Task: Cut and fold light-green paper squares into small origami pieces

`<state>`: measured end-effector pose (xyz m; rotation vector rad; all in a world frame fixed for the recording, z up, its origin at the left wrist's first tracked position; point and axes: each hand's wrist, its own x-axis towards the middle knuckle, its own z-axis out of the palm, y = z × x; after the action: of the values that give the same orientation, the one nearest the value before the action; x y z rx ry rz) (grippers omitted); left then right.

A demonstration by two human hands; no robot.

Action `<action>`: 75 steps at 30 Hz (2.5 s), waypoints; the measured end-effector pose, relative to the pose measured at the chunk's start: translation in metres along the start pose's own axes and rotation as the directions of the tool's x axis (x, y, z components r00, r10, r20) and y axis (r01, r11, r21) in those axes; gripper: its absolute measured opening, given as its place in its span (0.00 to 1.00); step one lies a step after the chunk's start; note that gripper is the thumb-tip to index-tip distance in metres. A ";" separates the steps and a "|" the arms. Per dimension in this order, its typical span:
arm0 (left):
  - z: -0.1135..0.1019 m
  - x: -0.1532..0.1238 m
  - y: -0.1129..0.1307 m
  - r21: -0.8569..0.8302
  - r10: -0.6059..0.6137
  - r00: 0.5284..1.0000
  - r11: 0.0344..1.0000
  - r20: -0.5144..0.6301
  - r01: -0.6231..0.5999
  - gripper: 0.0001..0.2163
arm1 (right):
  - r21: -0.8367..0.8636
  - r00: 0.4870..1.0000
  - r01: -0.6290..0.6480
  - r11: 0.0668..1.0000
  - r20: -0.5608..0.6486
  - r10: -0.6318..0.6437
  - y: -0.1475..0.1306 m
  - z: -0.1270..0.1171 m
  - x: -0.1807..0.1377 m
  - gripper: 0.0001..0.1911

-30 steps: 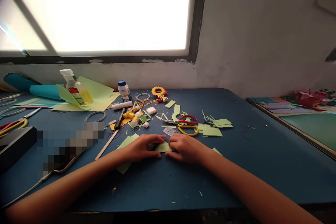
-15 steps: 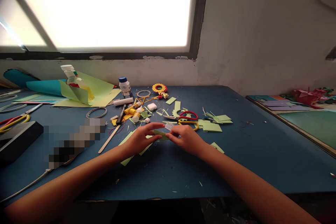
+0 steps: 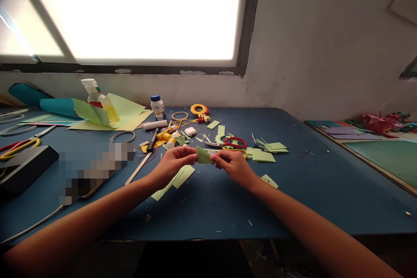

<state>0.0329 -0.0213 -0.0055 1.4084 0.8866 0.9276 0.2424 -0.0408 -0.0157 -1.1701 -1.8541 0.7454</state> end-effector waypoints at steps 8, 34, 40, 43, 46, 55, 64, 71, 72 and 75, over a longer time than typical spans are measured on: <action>0.000 -0.001 -0.004 0.207 0.044 0.999 0.977 -0.004 -0.043 0.15 | -0.049 0.999 0.024 0.999 0.024 -0.023 0.001 0.002 -0.003 0.18; -0.008 -0.008 -0.009 0.740 0.316 0.917 0.550 0.244 -0.387 0.07 | -0.601 0.839 0.529 0.599 0.261 -0.478 0.016 -0.009 -0.011 0.13; -0.004 -0.012 -0.014 0.734 0.181 0.900 0.527 0.396 -0.428 0.07 | -0.498 0.825 0.545 0.674 0.464 -0.324 0.013 -0.011 -0.011 0.13; -0.003 -0.012 -0.015 0.713 0.169 0.887 0.540 0.429 -0.448 0.08 | -0.482 0.830 0.526 0.701 0.469 -0.300 0.010 -0.012 -0.013 0.12; -0.002 -0.011 -0.015 0.726 0.167 0.881 0.511 0.442 -0.461 0.07 | -0.471 0.841 0.496 0.729 0.468 -0.270 0.011 -0.010 -0.014 0.12; 0.003 -0.013 -0.009 0.752 0.133 0.776 0.193 0.616 -0.630 0.12 | -0.431 0.827 0.514 0.741 0.477 -0.296 0.012 -0.006 -0.014 0.13; 0.010 -0.013 -0.010 0.765 0.086 0.772 0.098 0.630 -0.636 0.11 | -0.400 0.838 0.493 0.773 0.458 -0.297 0.009 -0.002 -0.014 0.13; 0.004 -0.008 -0.011 0.752 0.150 0.880 0.466 0.451 -0.465 0.09 | -0.340 0.894 0.378 0.861 0.375 -0.244 0.008 -0.001 -0.014 0.12; 0.004 -0.007 -0.012 0.742 0.156 0.892 0.504 0.424 -0.441 0.09 | -0.333 0.905 0.351 0.875 0.360 -0.226 0.008 -0.001 -0.014 0.12; 0.004 -0.005 -0.015 0.715 0.150 0.928 0.601 0.340 -0.359 0.08 | -0.317 0.919 0.301 0.899 0.349 -0.184 0.010 0.001 -0.011 0.13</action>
<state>0.0347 -0.0274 -0.0204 2.4045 0.9428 0.5447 0.2487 -0.0471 -0.0284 -1.0517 -2.4352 0.4684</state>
